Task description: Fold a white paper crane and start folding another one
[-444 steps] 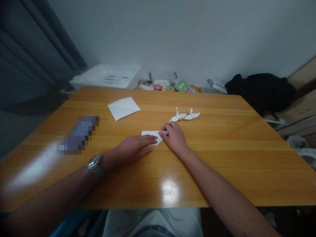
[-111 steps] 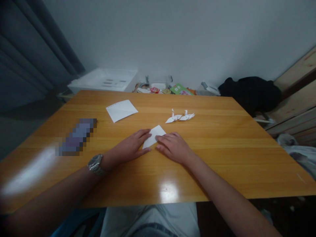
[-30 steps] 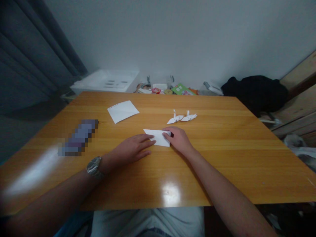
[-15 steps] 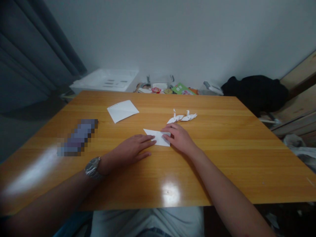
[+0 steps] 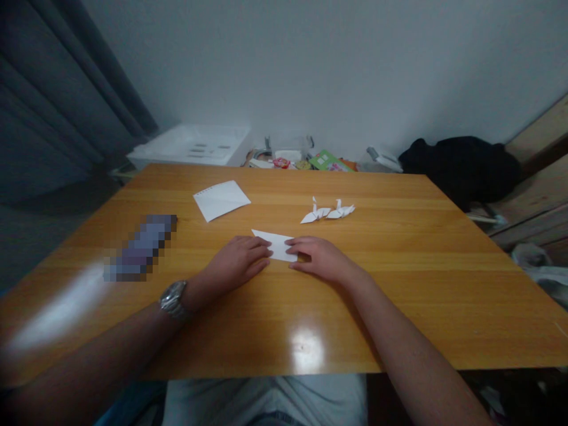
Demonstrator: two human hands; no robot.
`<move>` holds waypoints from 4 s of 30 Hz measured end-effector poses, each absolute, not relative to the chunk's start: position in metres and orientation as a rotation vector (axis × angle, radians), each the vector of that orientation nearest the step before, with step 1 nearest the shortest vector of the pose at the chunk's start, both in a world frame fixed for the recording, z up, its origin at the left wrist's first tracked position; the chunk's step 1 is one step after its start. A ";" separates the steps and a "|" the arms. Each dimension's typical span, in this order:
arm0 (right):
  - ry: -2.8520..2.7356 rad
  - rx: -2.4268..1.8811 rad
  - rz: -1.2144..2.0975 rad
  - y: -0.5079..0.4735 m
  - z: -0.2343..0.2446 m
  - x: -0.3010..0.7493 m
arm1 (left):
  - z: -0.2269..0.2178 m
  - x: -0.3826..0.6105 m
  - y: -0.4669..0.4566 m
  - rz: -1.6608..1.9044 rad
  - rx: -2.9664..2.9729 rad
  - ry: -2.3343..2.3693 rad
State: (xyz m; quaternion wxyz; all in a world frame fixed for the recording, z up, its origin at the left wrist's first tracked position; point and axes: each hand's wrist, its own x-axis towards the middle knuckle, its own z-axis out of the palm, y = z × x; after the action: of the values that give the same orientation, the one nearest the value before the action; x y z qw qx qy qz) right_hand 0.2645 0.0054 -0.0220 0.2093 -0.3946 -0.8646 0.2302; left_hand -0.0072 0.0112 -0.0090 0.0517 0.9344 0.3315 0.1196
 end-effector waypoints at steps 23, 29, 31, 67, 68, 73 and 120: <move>-2.337 -1.153 0.691 0.000 -0.016 0.264 | -0.014 0.000 0.013 0.443 2.828 1.088; -2.278 -1.161 0.687 0.000 -0.013 0.265 | -0.014 -0.006 0.012 0.450 2.798 0.951; -2.262 -1.181 0.664 0.000 -0.011 0.265 | -0.015 -0.008 0.011 0.431 2.794 0.889; -2.095 -1.414 0.322 0.014 -0.038 0.241 | -0.009 -0.001 -0.001 0.403 2.809 0.731; -2.093 -1.415 0.319 0.014 -0.038 0.241 | -0.009 -0.001 0.000 0.402 2.806 0.733; -2.094 -1.425 0.304 0.015 -0.041 0.241 | -0.011 -0.004 0.003 0.389 2.787 0.722; -2.050 -1.473 0.265 0.011 -0.045 0.231 | -0.011 -0.008 0.003 0.280 2.849 0.699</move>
State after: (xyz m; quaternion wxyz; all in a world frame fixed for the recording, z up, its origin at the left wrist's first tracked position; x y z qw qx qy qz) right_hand 0.2307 0.0114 -0.0446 0.2972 -0.5542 -0.7711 0.0999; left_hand -0.0081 0.0030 -0.0106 0.0974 0.9622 0.2362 0.0945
